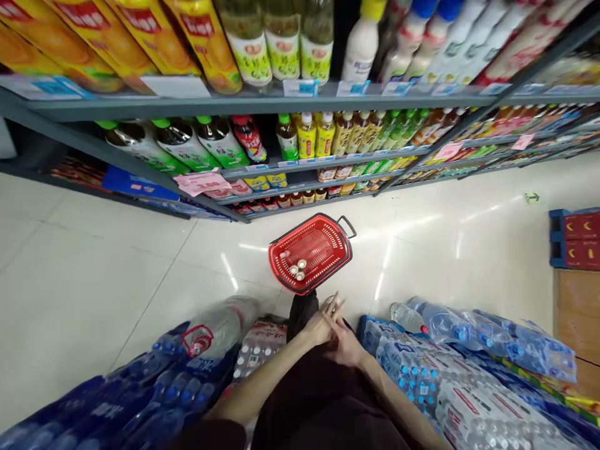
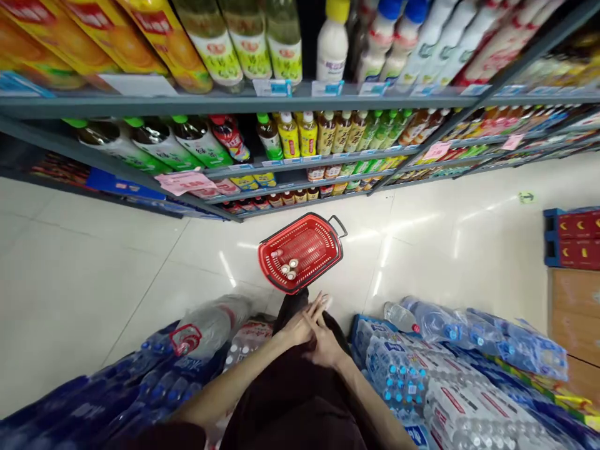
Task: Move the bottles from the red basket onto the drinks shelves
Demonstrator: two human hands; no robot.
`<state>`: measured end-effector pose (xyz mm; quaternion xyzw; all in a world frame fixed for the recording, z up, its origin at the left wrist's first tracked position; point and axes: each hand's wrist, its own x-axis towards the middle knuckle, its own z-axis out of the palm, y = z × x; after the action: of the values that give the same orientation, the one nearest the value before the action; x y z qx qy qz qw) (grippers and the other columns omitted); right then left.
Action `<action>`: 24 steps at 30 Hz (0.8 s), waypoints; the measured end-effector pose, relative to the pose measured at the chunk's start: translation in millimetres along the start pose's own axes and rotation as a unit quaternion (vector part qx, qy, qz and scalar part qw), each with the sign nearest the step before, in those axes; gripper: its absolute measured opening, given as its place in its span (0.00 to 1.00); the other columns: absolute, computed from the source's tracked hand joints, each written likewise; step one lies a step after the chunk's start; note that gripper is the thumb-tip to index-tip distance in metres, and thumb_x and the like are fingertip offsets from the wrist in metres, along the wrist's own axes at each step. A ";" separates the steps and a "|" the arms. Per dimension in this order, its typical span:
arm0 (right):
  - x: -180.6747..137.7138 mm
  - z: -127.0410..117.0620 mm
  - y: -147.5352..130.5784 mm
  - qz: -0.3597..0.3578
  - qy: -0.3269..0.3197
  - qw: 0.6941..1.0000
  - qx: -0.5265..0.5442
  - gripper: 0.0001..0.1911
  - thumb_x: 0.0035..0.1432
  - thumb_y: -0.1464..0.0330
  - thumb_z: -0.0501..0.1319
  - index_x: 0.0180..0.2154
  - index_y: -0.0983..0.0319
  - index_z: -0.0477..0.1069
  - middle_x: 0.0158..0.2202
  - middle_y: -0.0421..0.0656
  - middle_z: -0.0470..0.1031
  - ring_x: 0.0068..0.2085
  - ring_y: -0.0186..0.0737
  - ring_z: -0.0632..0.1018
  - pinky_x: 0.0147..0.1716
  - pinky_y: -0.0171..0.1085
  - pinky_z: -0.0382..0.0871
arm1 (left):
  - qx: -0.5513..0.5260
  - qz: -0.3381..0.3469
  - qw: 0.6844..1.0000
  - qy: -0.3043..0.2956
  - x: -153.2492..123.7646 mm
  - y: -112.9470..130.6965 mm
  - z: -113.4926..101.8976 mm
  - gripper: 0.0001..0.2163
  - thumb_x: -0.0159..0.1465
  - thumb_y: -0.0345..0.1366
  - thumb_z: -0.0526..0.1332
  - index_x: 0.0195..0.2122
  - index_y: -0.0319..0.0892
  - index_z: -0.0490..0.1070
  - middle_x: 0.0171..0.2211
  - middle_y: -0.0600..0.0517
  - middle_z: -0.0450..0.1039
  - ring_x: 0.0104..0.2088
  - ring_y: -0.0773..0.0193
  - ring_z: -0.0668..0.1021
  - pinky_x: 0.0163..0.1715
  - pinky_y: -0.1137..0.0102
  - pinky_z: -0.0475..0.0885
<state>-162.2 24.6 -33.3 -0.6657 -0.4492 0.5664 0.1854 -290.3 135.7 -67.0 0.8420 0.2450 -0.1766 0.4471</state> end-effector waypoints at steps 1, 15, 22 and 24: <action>3.4 4.9 7.2 0.003 -0.063 0.998 0.015 0.61 0.42 0.71 0.73 0.74 0.50 0.47 0.77 0.54 0.45 0.41 0.46 0.85 0.42 0.46 0.82 | -0.015 0.013 0.999 -0.038 1.3 -13.9 2.9 0.44 0.60 0.30 0.66 0.74 0.56 0.47 0.76 0.43 0.45 0.72 0.48 0.61 0.67 0.56 0.65; -3.5 77.1 130.2 0.464 0.199 0.782 0.367 0.41 0.44 0.42 0.72 0.52 0.63 0.77 0.54 0.56 0.81 0.39 0.55 0.86 0.39 0.48 0.82 | 0.000 -0.349 0.936 -0.055 153.1 -331.7 5.7 0.20 0.72 0.38 0.58 0.64 0.41 0.65 0.66 0.40 0.64 0.64 0.49 0.70 0.62 0.50 0.69; 8.4 104.6 118.3 0.501 0.196 0.782 0.314 0.33 0.52 0.42 0.68 0.46 0.63 0.81 0.43 0.52 0.86 0.34 0.50 0.84 0.35 0.41 0.80 | 0.056 -0.387 0.915 -0.100 233.0 -444.1 41.8 0.27 0.68 0.33 0.57 0.69 0.41 0.59 0.66 0.36 0.60 0.63 0.42 0.68 0.57 0.55 0.71; 10.8 118.3 119.5 0.507 0.222 0.776 0.302 0.32 0.53 0.42 0.67 0.44 0.62 0.82 0.40 0.51 0.86 0.32 0.48 0.84 0.35 0.40 0.80 | 0.077 -0.385 0.912 -0.122 243.6 -461.5 55.0 0.27 0.67 0.33 0.56 0.68 0.39 0.60 0.64 0.35 0.62 0.62 0.41 0.69 0.55 0.55 0.72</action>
<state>-225.3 -60.7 -164.2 -0.8141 0.2015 0.5212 0.1578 -358.8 373.2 -529.9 0.6861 0.4790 -0.4550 0.3045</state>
